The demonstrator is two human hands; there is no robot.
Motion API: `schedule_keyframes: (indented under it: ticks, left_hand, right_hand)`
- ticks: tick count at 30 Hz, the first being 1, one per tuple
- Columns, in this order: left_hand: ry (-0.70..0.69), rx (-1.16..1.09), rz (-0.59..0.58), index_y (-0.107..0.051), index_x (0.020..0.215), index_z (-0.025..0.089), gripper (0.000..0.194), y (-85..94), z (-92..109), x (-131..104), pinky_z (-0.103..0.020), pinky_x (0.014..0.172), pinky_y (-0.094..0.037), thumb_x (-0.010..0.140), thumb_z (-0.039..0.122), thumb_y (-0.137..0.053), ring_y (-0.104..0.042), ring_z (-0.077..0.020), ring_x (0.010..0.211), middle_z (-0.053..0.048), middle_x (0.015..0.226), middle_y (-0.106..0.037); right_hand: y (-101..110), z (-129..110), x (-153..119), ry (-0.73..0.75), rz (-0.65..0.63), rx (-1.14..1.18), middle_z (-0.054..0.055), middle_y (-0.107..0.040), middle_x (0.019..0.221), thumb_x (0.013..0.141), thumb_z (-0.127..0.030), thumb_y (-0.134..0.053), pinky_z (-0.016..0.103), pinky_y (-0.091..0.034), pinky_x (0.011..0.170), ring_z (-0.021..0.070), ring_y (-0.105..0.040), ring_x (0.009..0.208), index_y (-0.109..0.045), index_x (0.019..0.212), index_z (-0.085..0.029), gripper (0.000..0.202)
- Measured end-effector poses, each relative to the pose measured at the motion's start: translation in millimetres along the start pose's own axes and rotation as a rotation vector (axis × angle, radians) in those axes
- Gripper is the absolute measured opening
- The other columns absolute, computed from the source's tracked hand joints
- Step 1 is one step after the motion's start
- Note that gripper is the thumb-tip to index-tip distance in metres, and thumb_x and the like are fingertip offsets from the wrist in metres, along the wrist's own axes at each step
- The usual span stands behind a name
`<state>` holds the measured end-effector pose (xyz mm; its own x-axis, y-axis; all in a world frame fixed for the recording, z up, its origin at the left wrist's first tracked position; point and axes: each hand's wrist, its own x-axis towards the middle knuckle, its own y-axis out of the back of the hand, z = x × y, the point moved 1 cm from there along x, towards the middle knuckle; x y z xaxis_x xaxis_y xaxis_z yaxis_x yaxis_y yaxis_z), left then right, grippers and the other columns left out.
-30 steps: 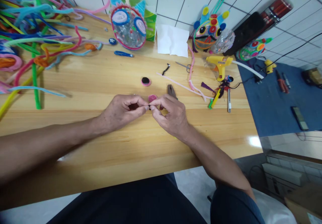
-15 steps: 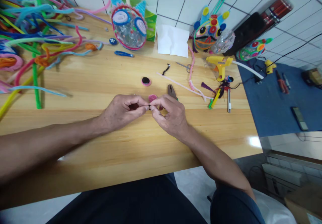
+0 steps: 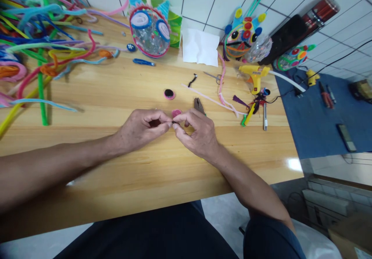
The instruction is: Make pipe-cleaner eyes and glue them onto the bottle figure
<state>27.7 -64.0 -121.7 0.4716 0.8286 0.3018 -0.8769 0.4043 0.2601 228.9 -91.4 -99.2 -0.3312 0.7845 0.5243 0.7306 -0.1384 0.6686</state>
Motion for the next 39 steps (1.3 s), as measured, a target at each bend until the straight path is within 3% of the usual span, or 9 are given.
schedule_keyframes:
  ticks: [10,16,26,32,36,39]
  left_hand:
    - [-0.016,-0.015,0.000,-0.069,0.076,0.016,0.018,-0.4,0.2,0.9,-0.021,0.055,-0.038,0.093,0.015,-0.063,-0.048,-0.0077,0.057,0.004,0.063,-0.060]
    - [-0.003,-0.004,0.003,-0.070,0.077,0.016,0.016,0.1,-0.5,1.0,-0.021,0.056,-0.039,0.092,0.014,-0.064,-0.049,-0.0079,0.057,0.004,0.063,-0.060]
    - [0.027,-0.036,0.003,-0.067,0.074,0.017,0.019,0.7,2.3,2.4,-0.021,0.058,-0.040,0.092,0.015,-0.063,-0.045,-0.0074,0.058,0.005,0.064,-0.058]
    - [0.042,-0.027,0.015,-0.066,0.073,0.017,0.020,0.7,1.2,1.7,-0.022,0.055,-0.038,0.093,0.017,-0.064,-0.044,-0.0082,0.057,0.005,0.061,-0.055]
    - [0.042,-0.029,0.013,-0.069,0.076,0.017,0.018,0.3,1.4,1.7,-0.021,0.056,-0.039,0.093,0.015,-0.064,-0.045,-0.0080,0.057,0.005,0.062,-0.057]
    - [0.044,-0.027,0.014,-0.071,0.078,0.017,0.015,0.7,2.5,2.1,-0.021,0.056,-0.040,0.092,0.015,-0.065,-0.047,-0.0079,0.057,0.005,0.063,-0.060]
  right_hand:
    - [0.3,0.8,-1.7,-0.041,0.014,-0.002,-0.002,-0.071,0.083,0.091,-0.018,-0.072,0.030,-0.054,0.065,0.0134,-0.063,0.068,-0.068,0.102,-0.025,0.014]
    - [1.2,-0.2,-0.3,-0.028,0.032,0.006,-0.001,-0.073,0.082,0.093,-0.015,-0.070,0.030,-0.055,0.067,0.0142,-0.066,0.072,-0.067,0.089,-0.025,0.012]
    - [1.1,-0.1,-1.4,-0.023,0.053,0.033,0.002,-0.080,0.093,0.095,-0.013,-0.068,0.031,-0.059,0.071,0.0167,-0.074,0.083,-0.075,0.096,-0.027,0.015]
    - [2.7,-2.6,-0.5,-0.090,0.036,0.003,0.001,-0.076,0.094,0.090,-0.017,-0.067,0.034,-0.057,0.069,0.0150,-0.063,0.071,-0.070,0.109,-0.027,0.021]
    - [1.9,-1.3,-0.8,-0.125,0.033,-0.002,-0.001,-0.068,0.081,0.091,-0.019,-0.067,0.031,-0.051,0.065,0.0136,-0.059,0.068,-0.065,0.091,-0.024,0.006]
    - [1.6,-0.7,-0.7,-0.126,0.016,0.000,-0.002,-0.065,0.076,0.093,-0.017,-0.066,0.030,-0.049,0.064,0.0131,-0.059,0.068,-0.062,0.083,-0.023,0.013]
